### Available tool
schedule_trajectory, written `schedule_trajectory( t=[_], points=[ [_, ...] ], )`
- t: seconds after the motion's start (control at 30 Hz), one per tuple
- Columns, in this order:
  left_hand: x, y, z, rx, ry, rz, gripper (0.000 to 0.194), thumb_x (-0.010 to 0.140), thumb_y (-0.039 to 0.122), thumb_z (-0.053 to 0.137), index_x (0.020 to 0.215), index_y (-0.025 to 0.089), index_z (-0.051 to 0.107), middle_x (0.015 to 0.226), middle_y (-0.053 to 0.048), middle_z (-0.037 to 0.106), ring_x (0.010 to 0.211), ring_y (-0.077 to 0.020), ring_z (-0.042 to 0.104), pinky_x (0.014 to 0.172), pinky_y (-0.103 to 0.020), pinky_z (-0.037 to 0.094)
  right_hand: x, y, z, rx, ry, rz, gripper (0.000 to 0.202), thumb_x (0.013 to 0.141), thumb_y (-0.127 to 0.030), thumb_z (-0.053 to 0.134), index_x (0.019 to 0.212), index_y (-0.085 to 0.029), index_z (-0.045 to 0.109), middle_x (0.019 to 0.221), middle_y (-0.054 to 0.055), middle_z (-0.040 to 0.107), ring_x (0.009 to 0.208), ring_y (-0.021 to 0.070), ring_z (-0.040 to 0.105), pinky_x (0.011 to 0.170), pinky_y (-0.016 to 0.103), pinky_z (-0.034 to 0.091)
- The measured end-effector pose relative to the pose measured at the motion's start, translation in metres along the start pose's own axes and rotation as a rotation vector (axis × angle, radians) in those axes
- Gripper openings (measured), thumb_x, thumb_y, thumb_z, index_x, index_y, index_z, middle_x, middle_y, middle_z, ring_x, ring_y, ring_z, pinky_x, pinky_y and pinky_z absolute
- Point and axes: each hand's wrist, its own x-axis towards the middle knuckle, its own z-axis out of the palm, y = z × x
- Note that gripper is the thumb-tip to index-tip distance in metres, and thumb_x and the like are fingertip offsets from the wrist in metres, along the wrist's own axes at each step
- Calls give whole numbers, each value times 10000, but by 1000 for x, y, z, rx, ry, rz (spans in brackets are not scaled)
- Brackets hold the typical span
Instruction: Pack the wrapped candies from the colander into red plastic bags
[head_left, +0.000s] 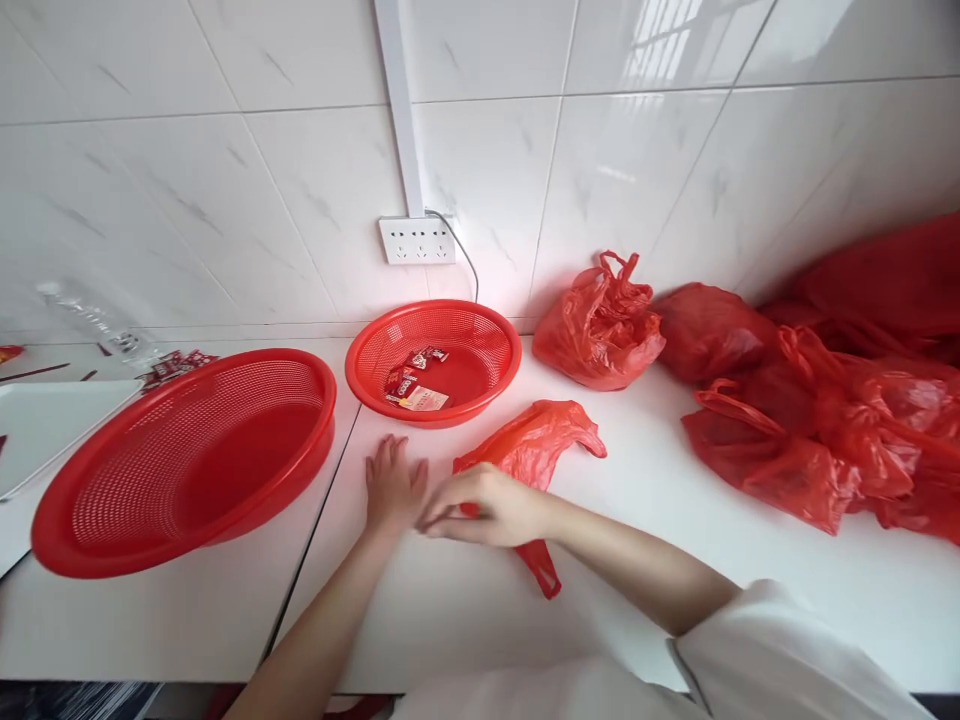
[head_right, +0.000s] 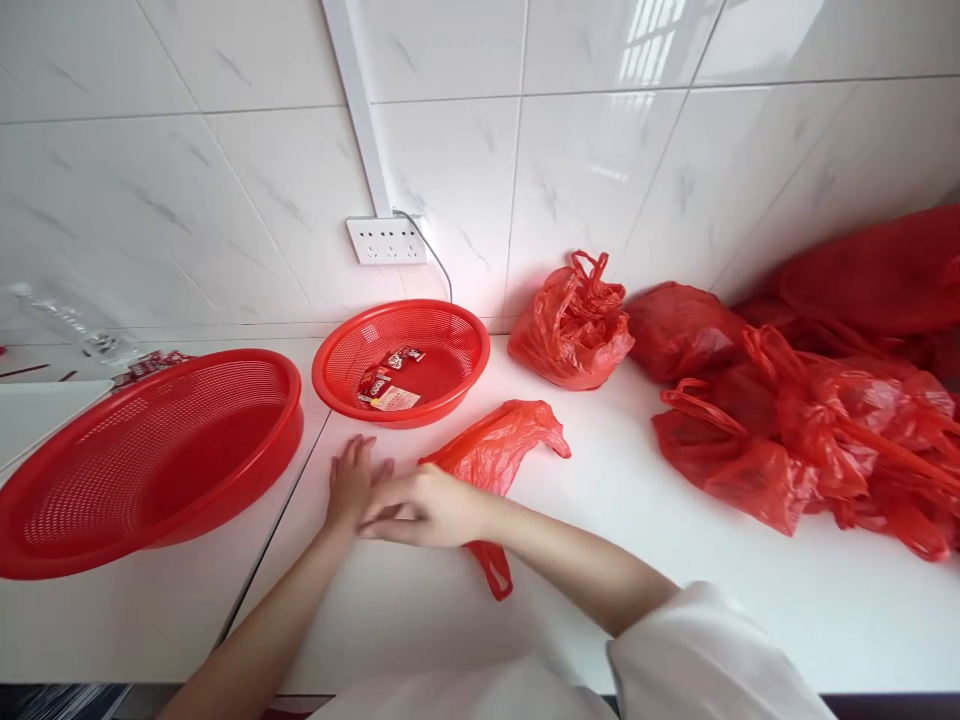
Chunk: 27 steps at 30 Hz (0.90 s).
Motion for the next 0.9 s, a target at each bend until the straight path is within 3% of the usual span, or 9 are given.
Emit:
schedule_trajectory(
  t=[0.1,0.2,0.33,0.4,0.47,0.6,0.73,0.83,0.9],
  points=[
    [-17,13,-6,-66,30,69,291,905,199,416,1187,182,485,1199,-137,551,1154,-265,543,945,-446,460,-81,14,-34,25,137,246,262,924,-373,508,906,-148,642,804,65,712,752,159,693,685,273,537],
    [-30,53,-14,-146,-4,410,302,882,115,434,1146,221,535,1146,-87,580,1109,-208,559,956,-374,459,-131,40,-48,-280,240,396,250,946,-328,461,909,-155,639,862,88,706,785,181,679,727,331,544],
    [-42,121,-17,-172,-131,975,321,852,101,460,1154,167,547,1058,-81,629,921,-175,597,805,-314,495,-137,61,-43,-738,225,216,237,957,-189,381,1018,-179,610,1241,148,589,1197,241,526,1007,449,432],
    [-46,146,-13,-143,-131,1182,255,851,116,467,1081,153,571,1004,-70,632,871,-168,590,756,-307,484,-126,67,-38,-866,188,138,257,961,-151,344,1045,-182,585,1247,145,573,1236,235,486,1056,464,380],
    [-47,160,-7,-73,-127,1265,180,830,103,468,958,152,583,880,-49,612,774,-161,568,665,-308,455,-114,72,-35,-955,187,106,253,964,-144,334,1016,-164,580,1148,150,602,1138,241,538,999,466,417],
    [-40,154,-1,87,-202,1173,96,787,118,461,726,174,510,663,-15,492,592,-153,463,504,-316,331,-102,83,-37,-1131,196,125,267,970,-142,323,1033,-116,581,896,113,607,853,218,574,803,403,466],
    [-35,136,0,165,-300,1035,129,824,141,449,712,183,497,657,-19,497,596,-164,487,517,-312,365,-96,91,-37,-1260,115,105,304,973,-134,318,1173,-139,546,888,88,588,784,197,540,723,355,432],
    [-44,128,3,169,-388,756,123,886,195,418,896,174,539,852,-54,576,641,-159,552,527,-288,425,-91,95,-32,-1234,64,86,270,976,-166,331,1026,-149,596,886,89,577,796,195,526,696,335,420],
    [-53,125,11,160,-377,537,245,898,207,403,1115,156,506,1063,-110,578,752,-173,612,572,-286,481,-88,98,-28,-1201,62,81,263,976,-200,350,889,-153,593,894,91,579,835,201,527,734,341,429]
  ],
)
